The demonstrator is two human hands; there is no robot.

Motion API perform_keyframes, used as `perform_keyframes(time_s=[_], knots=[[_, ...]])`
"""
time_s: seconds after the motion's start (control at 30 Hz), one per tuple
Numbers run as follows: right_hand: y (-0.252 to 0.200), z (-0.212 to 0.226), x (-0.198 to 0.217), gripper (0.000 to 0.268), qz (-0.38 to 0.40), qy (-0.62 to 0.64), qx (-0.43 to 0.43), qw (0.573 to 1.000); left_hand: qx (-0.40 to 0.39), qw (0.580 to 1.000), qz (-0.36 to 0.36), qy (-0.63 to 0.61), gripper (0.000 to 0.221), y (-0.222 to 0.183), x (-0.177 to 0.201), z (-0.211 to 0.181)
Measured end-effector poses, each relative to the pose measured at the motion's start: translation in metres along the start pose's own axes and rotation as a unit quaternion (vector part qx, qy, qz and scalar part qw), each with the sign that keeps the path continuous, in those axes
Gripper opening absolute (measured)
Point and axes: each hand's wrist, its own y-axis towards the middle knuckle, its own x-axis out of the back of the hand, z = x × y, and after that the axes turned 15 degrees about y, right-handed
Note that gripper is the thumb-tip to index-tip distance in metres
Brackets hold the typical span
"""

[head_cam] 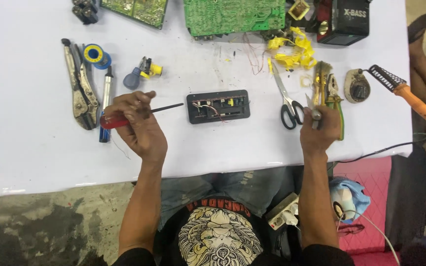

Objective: The person uses a screwdriver to remove screws from a small black electronic device, opens the casing, and then uses a soldering iron and a red-handled tool to work on the internal wiring and components. The person repeatedly opens and closes the device while adjusting internal parts.

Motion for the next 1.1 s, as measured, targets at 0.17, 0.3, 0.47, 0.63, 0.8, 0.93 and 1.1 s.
perform_keyframes(time_s=[0.17, 0.3, 0.47, 0.63, 0.8, 0.93, 1.1], knots=[[-0.009, 0.073, -0.037, 0.028, -0.145, 0.342, -0.088, 0.924, 0.038, 0.999, 0.015, -0.035, 0.016, -0.007, -0.011, -0.006], [-0.016, 0.112, -0.063, 0.025, -0.117, 0.418, -0.068, 0.898, 0.042, 0.997, 0.051, -0.027, 0.017, -0.017, -0.024, -0.011], [-0.02, 0.126, -0.083, 0.021, -0.039, 0.38, -0.082, 0.921, 0.03, 0.997, 0.068, -0.033, 0.018, -0.032, -0.038, -0.003], [-0.015, 0.128, -0.088, 0.019, -0.022, 0.35, -0.092, 0.932, 0.017, 0.997, 0.071, -0.027, 0.018, -0.041, -0.063, 0.001], [0.005, 0.148, -0.087, 0.014, 0.015, 0.324, -0.059, 0.944, -0.026, 0.998, 0.064, -0.01, 0.019, -0.056, -0.071, 0.02], [0.003, 0.144, -0.094, 0.013, 0.014, 0.349, -0.074, 0.934, -0.059, 0.997, 0.056, -0.007, 0.021, -0.051, -0.068, 0.008], [-0.003, 0.144, -0.094, 0.019, 0.009, 0.369, -0.086, 0.925, -0.085, 0.995, 0.051, -0.016, 0.02, -0.048, -0.072, 0.009]])
